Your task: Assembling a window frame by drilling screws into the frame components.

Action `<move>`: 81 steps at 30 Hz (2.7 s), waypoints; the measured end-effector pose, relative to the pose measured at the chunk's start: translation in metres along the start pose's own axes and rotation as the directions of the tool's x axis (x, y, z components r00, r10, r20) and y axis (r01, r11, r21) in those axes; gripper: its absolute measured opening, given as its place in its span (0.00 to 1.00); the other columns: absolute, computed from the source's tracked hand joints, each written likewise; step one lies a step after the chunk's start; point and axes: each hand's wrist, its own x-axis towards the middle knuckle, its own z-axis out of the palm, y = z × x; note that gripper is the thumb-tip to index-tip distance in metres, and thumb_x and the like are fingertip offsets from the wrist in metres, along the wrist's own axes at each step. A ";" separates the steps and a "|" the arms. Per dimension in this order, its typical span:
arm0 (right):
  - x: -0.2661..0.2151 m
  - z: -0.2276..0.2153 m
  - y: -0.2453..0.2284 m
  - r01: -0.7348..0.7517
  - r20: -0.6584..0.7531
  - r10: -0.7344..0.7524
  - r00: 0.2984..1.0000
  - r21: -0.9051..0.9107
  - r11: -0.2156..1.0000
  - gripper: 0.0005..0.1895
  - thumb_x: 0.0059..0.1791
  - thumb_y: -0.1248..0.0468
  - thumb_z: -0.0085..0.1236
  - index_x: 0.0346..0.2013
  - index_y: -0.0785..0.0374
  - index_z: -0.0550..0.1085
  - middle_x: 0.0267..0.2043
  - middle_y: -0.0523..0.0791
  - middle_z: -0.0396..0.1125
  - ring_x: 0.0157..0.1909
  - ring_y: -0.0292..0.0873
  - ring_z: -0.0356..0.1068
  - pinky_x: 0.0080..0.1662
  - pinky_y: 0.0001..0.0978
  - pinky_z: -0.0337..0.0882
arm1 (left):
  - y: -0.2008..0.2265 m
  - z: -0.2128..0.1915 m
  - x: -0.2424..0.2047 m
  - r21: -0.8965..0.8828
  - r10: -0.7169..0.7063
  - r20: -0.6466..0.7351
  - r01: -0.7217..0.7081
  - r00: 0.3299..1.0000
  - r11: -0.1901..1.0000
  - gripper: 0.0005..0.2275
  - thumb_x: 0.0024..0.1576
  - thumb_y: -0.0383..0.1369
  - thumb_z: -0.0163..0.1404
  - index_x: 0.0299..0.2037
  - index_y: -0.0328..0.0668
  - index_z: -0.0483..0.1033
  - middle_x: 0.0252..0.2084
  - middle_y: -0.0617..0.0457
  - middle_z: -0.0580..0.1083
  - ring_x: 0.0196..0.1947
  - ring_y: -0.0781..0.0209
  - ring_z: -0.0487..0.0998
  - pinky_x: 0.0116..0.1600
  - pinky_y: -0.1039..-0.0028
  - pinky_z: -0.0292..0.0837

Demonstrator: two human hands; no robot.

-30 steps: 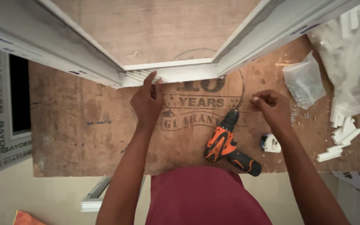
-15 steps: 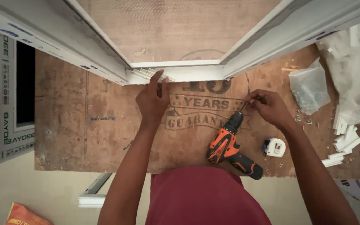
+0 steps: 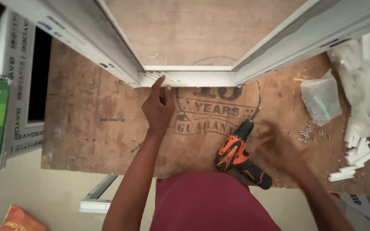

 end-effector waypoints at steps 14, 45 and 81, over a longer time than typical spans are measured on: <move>-0.060 0.056 -0.051 0.093 -0.014 -0.098 0.995 -0.202 0.975 0.53 0.35 0.61 0.69 0.72 0.54 0.53 0.57 0.54 0.63 0.49 0.60 0.71 0.46 0.50 0.73 | -0.004 -0.004 -0.002 -0.033 -0.040 0.041 0.041 0.998 0.999 0.18 0.64 0.28 0.54 0.65 0.44 0.70 0.19 0.57 0.65 0.17 0.64 0.65 0.26 0.72 0.62; 0.052 -0.025 -0.273 0.475 0.118 -0.469 0.875 -0.028 0.880 0.21 0.55 0.59 0.51 0.56 0.69 0.58 0.25 0.51 0.69 0.23 0.48 0.71 0.28 0.43 0.66 | -0.012 -0.003 0.003 -0.079 -0.179 0.050 0.182 0.983 0.980 0.18 0.61 0.29 0.53 0.63 0.50 0.72 0.22 0.56 0.70 0.19 0.59 0.72 0.28 0.68 0.70; 0.074 -0.023 -0.299 0.451 0.253 -0.400 0.881 -0.195 0.871 0.28 0.54 0.59 0.49 0.56 0.78 0.52 0.18 0.58 0.67 0.21 0.60 0.72 0.26 0.49 0.68 | -0.015 0.005 0.001 0.007 -0.048 -0.030 0.049 0.998 0.999 0.21 0.59 0.24 0.51 0.63 0.49 0.74 0.24 0.49 0.73 0.22 0.50 0.76 0.29 0.62 0.70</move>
